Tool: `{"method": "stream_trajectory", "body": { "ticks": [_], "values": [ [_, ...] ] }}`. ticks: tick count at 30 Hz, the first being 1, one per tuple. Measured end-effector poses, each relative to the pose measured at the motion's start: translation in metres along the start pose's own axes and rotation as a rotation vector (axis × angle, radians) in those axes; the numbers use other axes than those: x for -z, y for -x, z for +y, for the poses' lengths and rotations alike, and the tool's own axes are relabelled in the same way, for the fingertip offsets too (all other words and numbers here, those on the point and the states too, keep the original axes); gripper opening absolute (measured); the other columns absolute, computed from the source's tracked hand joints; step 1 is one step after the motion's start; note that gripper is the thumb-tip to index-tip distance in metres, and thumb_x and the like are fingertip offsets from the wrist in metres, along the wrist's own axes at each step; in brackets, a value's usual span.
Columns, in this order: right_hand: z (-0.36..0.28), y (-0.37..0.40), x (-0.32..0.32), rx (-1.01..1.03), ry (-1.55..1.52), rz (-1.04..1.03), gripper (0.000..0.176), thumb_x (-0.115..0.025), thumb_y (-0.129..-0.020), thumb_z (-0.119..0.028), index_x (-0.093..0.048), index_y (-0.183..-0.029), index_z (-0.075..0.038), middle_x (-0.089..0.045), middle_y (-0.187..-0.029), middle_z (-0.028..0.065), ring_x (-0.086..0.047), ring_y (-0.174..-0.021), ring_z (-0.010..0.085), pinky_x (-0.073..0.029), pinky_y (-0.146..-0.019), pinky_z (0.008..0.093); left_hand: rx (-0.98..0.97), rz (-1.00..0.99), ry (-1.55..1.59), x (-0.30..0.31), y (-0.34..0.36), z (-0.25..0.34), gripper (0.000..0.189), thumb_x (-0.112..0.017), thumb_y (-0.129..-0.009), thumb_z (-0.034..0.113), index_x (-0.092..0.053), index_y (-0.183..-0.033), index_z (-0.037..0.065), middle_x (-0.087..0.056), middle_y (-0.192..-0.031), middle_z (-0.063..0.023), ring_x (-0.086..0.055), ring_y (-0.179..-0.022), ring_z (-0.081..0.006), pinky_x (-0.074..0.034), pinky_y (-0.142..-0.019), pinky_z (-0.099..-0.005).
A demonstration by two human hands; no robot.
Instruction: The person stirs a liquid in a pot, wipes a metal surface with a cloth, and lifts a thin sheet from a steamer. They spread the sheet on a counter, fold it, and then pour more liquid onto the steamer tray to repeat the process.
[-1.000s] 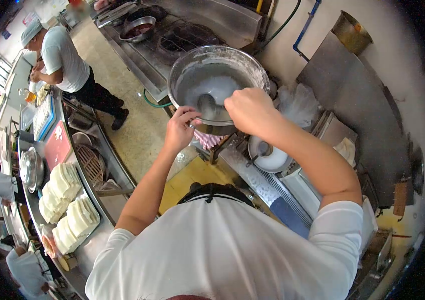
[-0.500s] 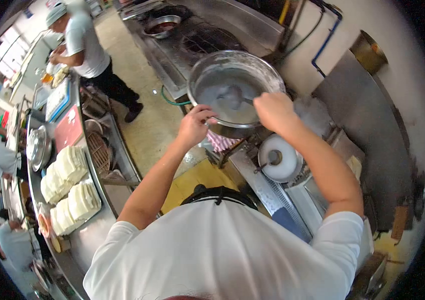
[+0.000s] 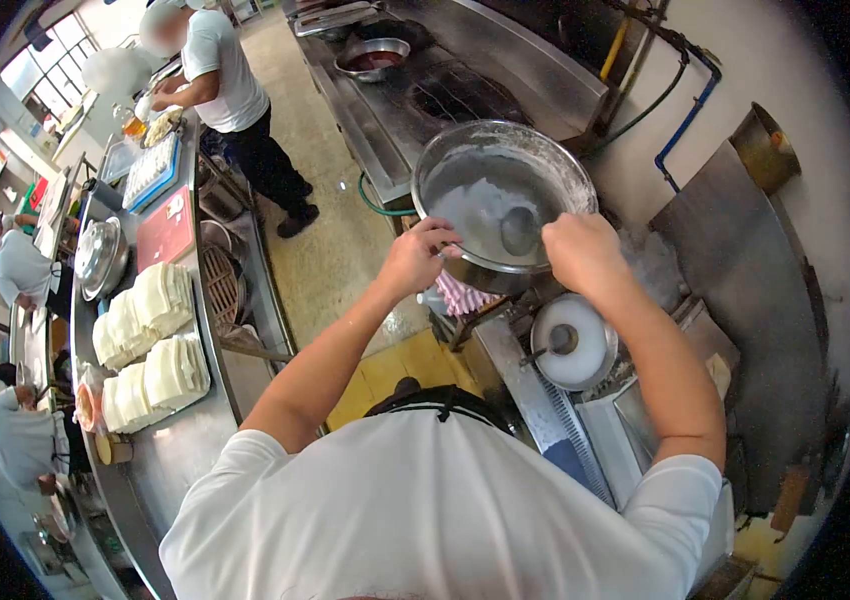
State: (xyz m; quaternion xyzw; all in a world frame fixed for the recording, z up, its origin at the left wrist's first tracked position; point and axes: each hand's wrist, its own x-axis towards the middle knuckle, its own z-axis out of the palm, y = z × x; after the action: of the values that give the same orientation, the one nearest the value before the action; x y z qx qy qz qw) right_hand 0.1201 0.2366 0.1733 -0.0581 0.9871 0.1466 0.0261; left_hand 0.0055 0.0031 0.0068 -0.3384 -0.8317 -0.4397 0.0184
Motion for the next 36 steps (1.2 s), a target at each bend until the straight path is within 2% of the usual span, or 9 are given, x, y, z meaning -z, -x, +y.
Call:
{"method": "stream_trajectory", "body": {
  "ticks": [3,5,11,16,23,26,29,32,36],
  "values": [
    [-0.017,0.010,0.055,0.118,-0.011,-0.104,0.007,-0.070,-0.077,-0.005,-0.075,-0.081,-0.004,-0.074,-0.084,0.0192,-0.075,-0.083,0.0356,-0.060,-0.075,0.0456,0.039,-0.016,0.029,0.000,0.000,0.006,0.023,-0.076,-0.088,0.023,-0.078,-0.109,0.012,-0.068,-0.124,-0.0066,-0.070,-0.092,-0.0269,-0.056,-0.084,-0.0400],
    [-0.019,0.004,0.041,0.038,-0.084,-0.031,0.007,-0.069,-0.076,-0.005,-0.075,-0.080,-0.004,-0.074,-0.083,0.0190,-0.075,-0.083,0.0354,-0.060,-0.075,0.0456,0.055,-0.024,0.054,-0.001,-0.001,0.006,0.024,-0.077,-0.087,0.021,-0.078,-0.110,0.012,-0.068,-0.124,-0.0065,-0.069,-0.082,-0.0239,-0.057,-0.080,-0.0392],
    [0.014,-0.011,-0.020,-0.091,-0.064,0.042,0.010,-0.068,-0.077,-0.006,-0.076,-0.082,-0.004,-0.075,-0.087,0.0184,-0.075,-0.085,0.0349,-0.060,-0.074,0.0453,0.042,-0.022,0.059,-0.001,-0.001,0.003,0.024,-0.077,-0.087,0.016,-0.078,-0.110,0.011,-0.068,-0.123,-0.0068,-0.069,-0.082,-0.0218,-0.057,-0.078,-0.0376],
    [-0.010,0.006,0.051,0.052,-0.053,-0.098,0.011,-0.068,-0.078,-0.006,-0.076,-0.084,-0.003,-0.075,-0.087,0.0180,-0.075,-0.083,0.0355,-0.060,-0.074,0.0449,0.063,-0.045,0.071,-0.001,-0.001,0.007,0.024,-0.078,-0.087,0.016,-0.077,-0.111,0.011,-0.068,-0.122,-0.0071,-0.069,-0.082,-0.0220,-0.057,-0.078,-0.0378],
    [0.009,-0.011,-0.014,-0.060,-0.076,0.048,0.009,-0.068,-0.077,-0.006,-0.076,-0.082,-0.003,-0.075,-0.087,0.0190,-0.075,-0.082,0.0352,-0.060,-0.074,0.0450,0.079,-0.028,0.050,0.001,0.002,0.011,0.024,-0.078,-0.087,0.017,-0.078,-0.111,0.012,-0.069,-0.124,-0.0070,-0.070,-0.081,-0.0226,-0.056,-0.078,-0.0377],
    [-0.005,0.004,0.029,0.069,-0.023,-0.051,0.009,-0.069,-0.077,-0.006,-0.076,-0.083,-0.004,-0.075,-0.087,0.0190,-0.075,-0.083,0.0350,-0.061,-0.074,0.0448,0.078,-0.030,0.055,-0.002,0.000,0.010,0.024,-0.078,-0.087,0.017,-0.078,-0.110,0.011,-0.069,-0.123,-0.0073,-0.070,-0.082,-0.0232,-0.056,-0.078,-0.0379],
    [-0.017,0.011,0.048,0.052,-0.071,-0.061,0.009,-0.070,-0.077,-0.007,-0.076,-0.082,-0.004,-0.075,-0.087,0.0180,-0.076,-0.084,0.0343,-0.061,-0.074,0.0443,0.080,-0.030,0.060,0.000,0.000,0.011,0.024,-0.078,-0.087,0.017,-0.078,-0.110,0.011,-0.069,-0.122,-0.0075,-0.070,-0.082,-0.0235,-0.056,-0.078,-0.0377],
    [-0.010,-0.005,-0.003,-0.074,-0.156,0.052,0.009,-0.069,-0.077,-0.007,-0.076,-0.082,-0.005,-0.076,-0.087,0.0178,-0.076,-0.084,0.0344,-0.061,-0.074,0.0438,0.074,-0.033,0.046,0.001,0.000,0.012,0.024,-0.078,-0.087,0.017,-0.078,-0.110,0.010,-0.069,-0.121,-0.0077,-0.070,-0.082,-0.0234,-0.056,-0.078,-0.0373],
    [0.007,-0.006,-0.025,-0.037,-0.091,0.040,0.010,-0.068,-0.078,-0.006,-0.076,-0.082,-0.004,-0.075,-0.087,0.0184,-0.076,-0.084,0.0351,-0.061,-0.075,0.0441,0.072,-0.032,0.063,0.001,-0.001,0.010,0.024,-0.079,-0.087,0.017,-0.078,-0.110,0.010,-0.069,-0.121,-0.0076,-0.069,-0.083,-0.0231,-0.056,-0.078,-0.0369]
  ]
}}
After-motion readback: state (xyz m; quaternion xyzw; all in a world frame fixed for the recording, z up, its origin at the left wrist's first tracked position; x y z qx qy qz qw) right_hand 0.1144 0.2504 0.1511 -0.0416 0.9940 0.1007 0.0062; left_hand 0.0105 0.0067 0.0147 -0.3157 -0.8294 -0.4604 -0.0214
